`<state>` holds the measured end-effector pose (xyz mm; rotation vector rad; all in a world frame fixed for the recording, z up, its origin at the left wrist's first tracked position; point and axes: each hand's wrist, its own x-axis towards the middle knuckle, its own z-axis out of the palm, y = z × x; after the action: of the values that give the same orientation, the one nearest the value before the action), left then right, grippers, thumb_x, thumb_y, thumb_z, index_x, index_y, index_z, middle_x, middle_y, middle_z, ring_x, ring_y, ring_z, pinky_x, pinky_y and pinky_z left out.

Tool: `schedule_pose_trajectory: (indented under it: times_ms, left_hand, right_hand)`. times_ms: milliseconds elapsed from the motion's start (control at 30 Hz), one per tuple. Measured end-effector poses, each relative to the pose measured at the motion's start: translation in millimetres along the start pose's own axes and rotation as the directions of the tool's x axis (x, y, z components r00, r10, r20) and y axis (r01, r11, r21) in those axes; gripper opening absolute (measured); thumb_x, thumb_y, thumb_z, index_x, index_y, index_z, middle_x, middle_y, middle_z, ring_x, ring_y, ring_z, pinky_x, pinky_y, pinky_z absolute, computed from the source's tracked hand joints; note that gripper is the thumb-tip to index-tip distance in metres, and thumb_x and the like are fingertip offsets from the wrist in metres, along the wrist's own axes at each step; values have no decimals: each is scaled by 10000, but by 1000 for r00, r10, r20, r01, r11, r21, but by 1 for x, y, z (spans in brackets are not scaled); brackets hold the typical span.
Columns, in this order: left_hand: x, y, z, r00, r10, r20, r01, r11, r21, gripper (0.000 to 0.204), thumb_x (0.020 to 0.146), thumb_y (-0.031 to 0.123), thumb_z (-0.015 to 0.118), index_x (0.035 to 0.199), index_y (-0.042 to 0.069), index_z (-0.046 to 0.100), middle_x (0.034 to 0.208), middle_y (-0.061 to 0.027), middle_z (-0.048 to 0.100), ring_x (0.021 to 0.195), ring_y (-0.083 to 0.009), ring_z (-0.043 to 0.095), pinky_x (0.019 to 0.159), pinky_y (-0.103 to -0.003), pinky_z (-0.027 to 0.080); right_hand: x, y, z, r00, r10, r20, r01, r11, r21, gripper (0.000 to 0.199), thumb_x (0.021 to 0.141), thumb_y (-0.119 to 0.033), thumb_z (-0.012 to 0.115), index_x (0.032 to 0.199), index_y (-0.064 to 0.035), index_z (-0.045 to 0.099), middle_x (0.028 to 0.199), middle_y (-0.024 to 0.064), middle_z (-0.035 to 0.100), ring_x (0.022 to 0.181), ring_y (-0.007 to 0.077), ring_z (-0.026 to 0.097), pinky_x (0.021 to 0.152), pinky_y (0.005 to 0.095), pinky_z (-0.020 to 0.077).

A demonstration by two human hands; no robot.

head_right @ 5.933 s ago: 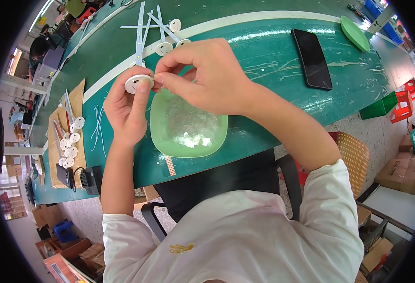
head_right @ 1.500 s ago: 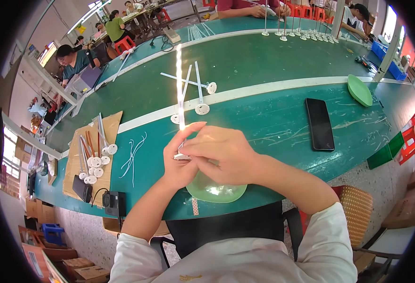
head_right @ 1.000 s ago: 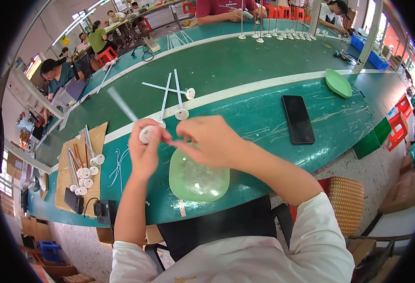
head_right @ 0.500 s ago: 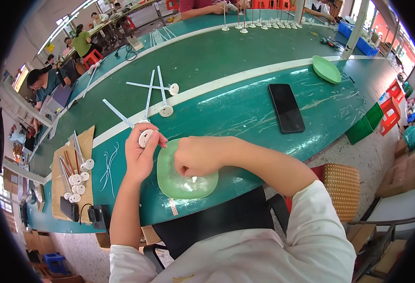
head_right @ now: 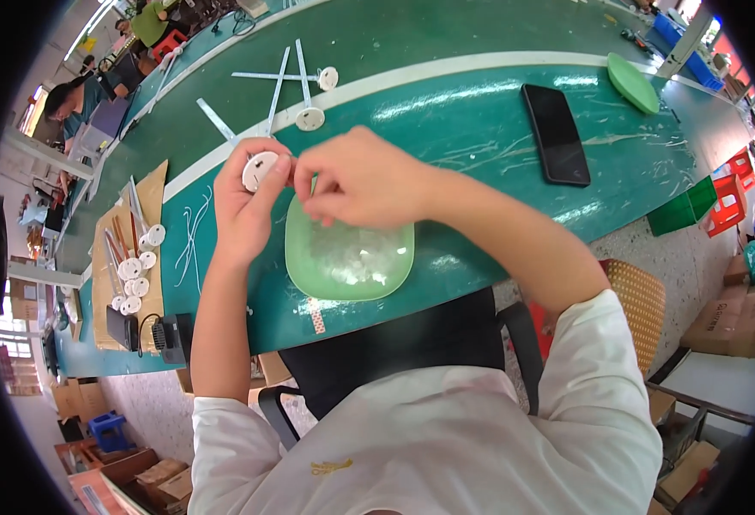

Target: Assembling LED light strips into plastic bases and testing them on a production line.

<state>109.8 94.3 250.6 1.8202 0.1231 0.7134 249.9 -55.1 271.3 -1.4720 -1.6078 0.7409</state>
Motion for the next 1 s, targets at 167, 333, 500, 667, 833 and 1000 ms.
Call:
schedule_pose_trajectory:
  times_ms: [167,333,500,667,833,1000]
  left_hand:
    - [-3,7,-2,999,-44,-4,43,986,-164,127,879,27,682,978,37,604,859,-35,659,786,-94,626,706,-235,491]
    - [-4,8,-2,999,-1,34,0,1000,19,222,782,1,763,932,36,603,837,-43,680,801,-100,652,733,-242,511]
    - [-5,10,-1,999,18,48,-24,990,141,209,770,-17,758,896,38,600,821,-46,687,803,-99,658,722,-243,514]
    - [-3,8,-7,1000,14,26,-17,994,111,219,759,-33,763,885,36,598,816,-43,692,788,-93,655,723,-235,512]
    - [-3,11,-1,1000,-2,13,1,995,96,224,757,-39,769,878,40,598,826,-47,699,772,-89,640,721,-235,510]
    - [-2,8,-3,1000,-12,-9,13,996,87,215,764,-50,758,878,40,600,813,-36,683,790,-94,644,717,-238,511]
  right_hand:
    - [1,-3,-4,989,83,-122,-65,987,145,181,856,-48,665,972,-21,528,769,86,725,706,113,681,646,252,525]
    - [-3,-9,-5,985,82,-155,-62,990,128,285,835,-29,679,979,-40,433,760,109,720,702,138,684,644,269,526]
    - [-3,-5,-4,993,20,-113,-26,998,-53,295,826,-13,662,972,-33,406,749,141,703,702,199,694,644,296,530]
    - [-2,0,-2,993,-78,-92,73,996,-57,227,835,23,577,982,-29,411,770,158,683,736,259,710,660,327,533]
    - [-1,1,-1,991,-79,-105,76,996,-36,192,842,25,539,984,-23,418,769,153,682,757,259,713,662,330,530]
    - [0,5,0,986,-110,-122,108,994,-28,200,836,21,550,993,-23,434,767,146,700,749,246,717,653,320,531]
